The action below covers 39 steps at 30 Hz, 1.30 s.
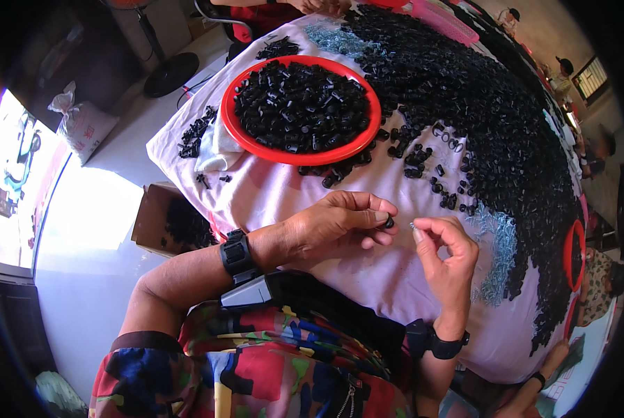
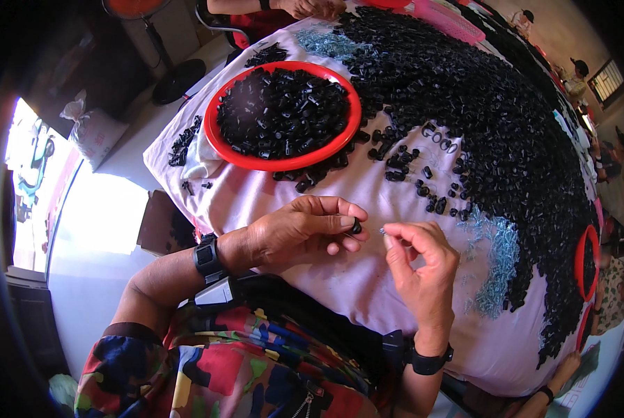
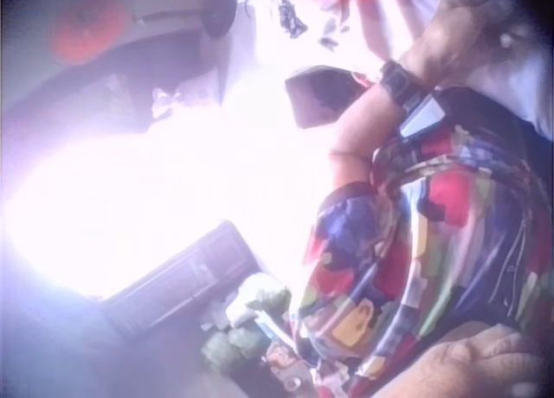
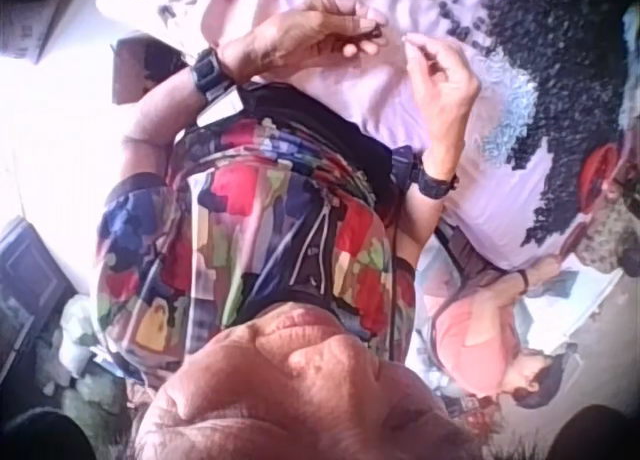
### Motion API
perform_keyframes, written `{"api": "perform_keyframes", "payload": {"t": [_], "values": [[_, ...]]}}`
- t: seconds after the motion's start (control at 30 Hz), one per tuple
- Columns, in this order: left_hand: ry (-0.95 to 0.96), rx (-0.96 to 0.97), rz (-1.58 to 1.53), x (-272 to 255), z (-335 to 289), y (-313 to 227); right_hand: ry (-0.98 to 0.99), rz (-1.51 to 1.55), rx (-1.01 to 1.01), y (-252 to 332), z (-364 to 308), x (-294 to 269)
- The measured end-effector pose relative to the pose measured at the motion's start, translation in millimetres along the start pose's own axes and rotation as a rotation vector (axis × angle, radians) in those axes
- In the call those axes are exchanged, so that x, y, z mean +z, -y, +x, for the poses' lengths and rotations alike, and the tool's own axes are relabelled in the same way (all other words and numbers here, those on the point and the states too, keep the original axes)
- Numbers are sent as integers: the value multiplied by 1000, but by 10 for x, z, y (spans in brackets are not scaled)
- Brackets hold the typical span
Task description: Sorting and inspecting small black plastic shoe components such as eyelets or buckles on a table.
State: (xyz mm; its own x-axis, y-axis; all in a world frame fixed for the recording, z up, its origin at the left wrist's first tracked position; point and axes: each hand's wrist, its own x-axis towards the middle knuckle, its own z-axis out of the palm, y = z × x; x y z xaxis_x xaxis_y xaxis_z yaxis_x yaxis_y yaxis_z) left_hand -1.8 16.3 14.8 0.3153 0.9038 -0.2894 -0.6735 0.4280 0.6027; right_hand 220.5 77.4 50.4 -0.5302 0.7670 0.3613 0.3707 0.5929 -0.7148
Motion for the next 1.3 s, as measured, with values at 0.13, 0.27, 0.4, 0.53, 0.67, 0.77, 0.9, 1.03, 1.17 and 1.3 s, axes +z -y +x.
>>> {"api": "perform_keyframes", "payload": {"t": [0.13, 0.27, 0.4, 0.53, 0.67, 0.77, 0.9, 1.03, 1.17, 1.3], "values": [[8, 3, 6, -23, 4, 47, 23, -38, -130, 165, 12, 104], [41, 47, 102, -41, 19, 103, 38, -160, -232, 118, 9, 119], [52, 46, 151, -26, 37, 127, -10, -206, -269, 118, 13, 109], [85, 23, 96, -41, 25, 134, -18, -238, -329, 172, 23, 124], [113, -46, -22, -25, -3, 105, -42, -179, -386, 193, 32, 142], [170, -108, -116, -14, -4, 95, -52, -151, -355, 201, 11, 122], [190, -166, -199, -51, 18, 102, -77, -120, -362, 221, 3, 113], [238, -148, -233, -88, 35, 154, -57, -134, -353, 234, 4, 101], [305, -148, -317, -71, 31, 141, -67, -211, -262, 198, 22, -6], [236, -134, -263, -61, 1, 98, -9, -473, 10, -59, 135, -174]]}}
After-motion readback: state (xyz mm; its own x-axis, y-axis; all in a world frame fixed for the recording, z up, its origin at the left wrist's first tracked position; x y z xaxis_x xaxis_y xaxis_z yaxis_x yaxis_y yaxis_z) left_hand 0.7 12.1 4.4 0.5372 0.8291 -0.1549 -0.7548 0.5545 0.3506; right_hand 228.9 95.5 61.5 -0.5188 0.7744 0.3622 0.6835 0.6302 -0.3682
